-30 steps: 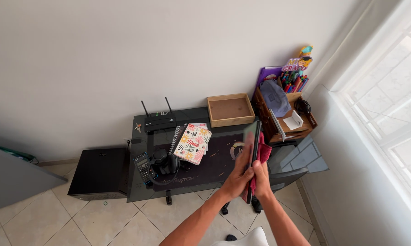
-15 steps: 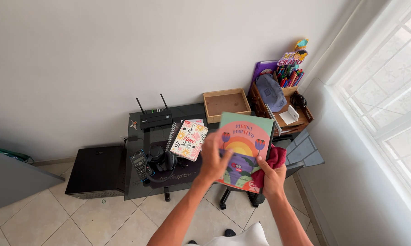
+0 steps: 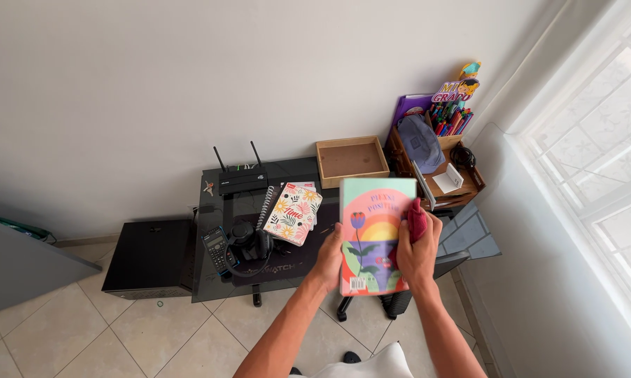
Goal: The person uses a red cloth to wipe down several notebooks and the surface of a glass desk, then places the notebooks into a wooden tray.
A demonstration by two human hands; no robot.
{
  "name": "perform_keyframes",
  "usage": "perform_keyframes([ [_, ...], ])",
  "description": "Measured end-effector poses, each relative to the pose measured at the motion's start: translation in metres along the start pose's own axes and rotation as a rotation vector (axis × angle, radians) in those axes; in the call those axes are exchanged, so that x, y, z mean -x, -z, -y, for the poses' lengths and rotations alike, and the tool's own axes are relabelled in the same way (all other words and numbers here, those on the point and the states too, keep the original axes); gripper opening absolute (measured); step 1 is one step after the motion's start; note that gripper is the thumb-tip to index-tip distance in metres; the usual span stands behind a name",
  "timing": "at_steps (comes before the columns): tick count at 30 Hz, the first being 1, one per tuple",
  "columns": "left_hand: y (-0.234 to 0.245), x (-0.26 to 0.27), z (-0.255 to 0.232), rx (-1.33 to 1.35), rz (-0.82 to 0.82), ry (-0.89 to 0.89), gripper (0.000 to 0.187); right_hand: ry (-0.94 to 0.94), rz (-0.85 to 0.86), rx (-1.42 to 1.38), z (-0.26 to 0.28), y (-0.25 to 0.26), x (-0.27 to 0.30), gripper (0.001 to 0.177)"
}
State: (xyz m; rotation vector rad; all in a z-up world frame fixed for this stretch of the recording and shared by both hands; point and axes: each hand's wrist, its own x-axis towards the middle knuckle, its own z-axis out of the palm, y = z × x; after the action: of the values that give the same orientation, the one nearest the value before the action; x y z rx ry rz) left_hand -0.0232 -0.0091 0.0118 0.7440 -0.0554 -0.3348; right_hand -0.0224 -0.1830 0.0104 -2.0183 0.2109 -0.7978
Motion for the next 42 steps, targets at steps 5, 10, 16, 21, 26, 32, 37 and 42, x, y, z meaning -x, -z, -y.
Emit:
perform_keyframes([
  [5, -0.045, 0.026, -0.019, 0.016, 0.025, 0.024, 0.049, 0.269, -0.033, 0.149, 0.031, -0.008, -0.017, 0.061],
  [10, -0.017, 0.004, 0.016, 0.016, 0.015, -0.016, 0.048, 0.650, 0.109, 0.260, 0.060, -0.026, -0.006, 0.079],
  [16, 0.000, -0.003, -0.013, 0.119, 0.050, -0.039, 0.053, 0.931, 0.256, 0.221, 0.059, -0.022, 0.055, 0.075],
  [21, 0.005, 0.007, -0.035, 0.132, -0.004, 0.082, 0.071, 0.833, 0.324, 0.355, 0.002, 0.007, 0.039, 0.079],
  [26, -0.035, 0.019, -0.022, 0.146, -0.020, 0.076, 0.051, 0.714, 0.144, 0.359, 0.029, 0.016, -0.023, 0.083],
  [32, -0.025, 0.002, 0.012, 0.113, 0.039, 0.070, 0.045, 0.815, 0.147, 0.281, 0.058, -0.009, -0.004, 0.077],
  [37, -0.040, 0.001, -0.032, 0.141, -0.025, 0.021, 0.047, 0.917, 0.230, 0.232, 0.036, -0.011, 0.055, 0.061],
  [42, -0.034, 0.007, -0.043, 0.145, -0.133, -0.043, 0.054, 0.853, 0.199, 0.195, -0.036, 0.004, 0.053, 0.059],
])
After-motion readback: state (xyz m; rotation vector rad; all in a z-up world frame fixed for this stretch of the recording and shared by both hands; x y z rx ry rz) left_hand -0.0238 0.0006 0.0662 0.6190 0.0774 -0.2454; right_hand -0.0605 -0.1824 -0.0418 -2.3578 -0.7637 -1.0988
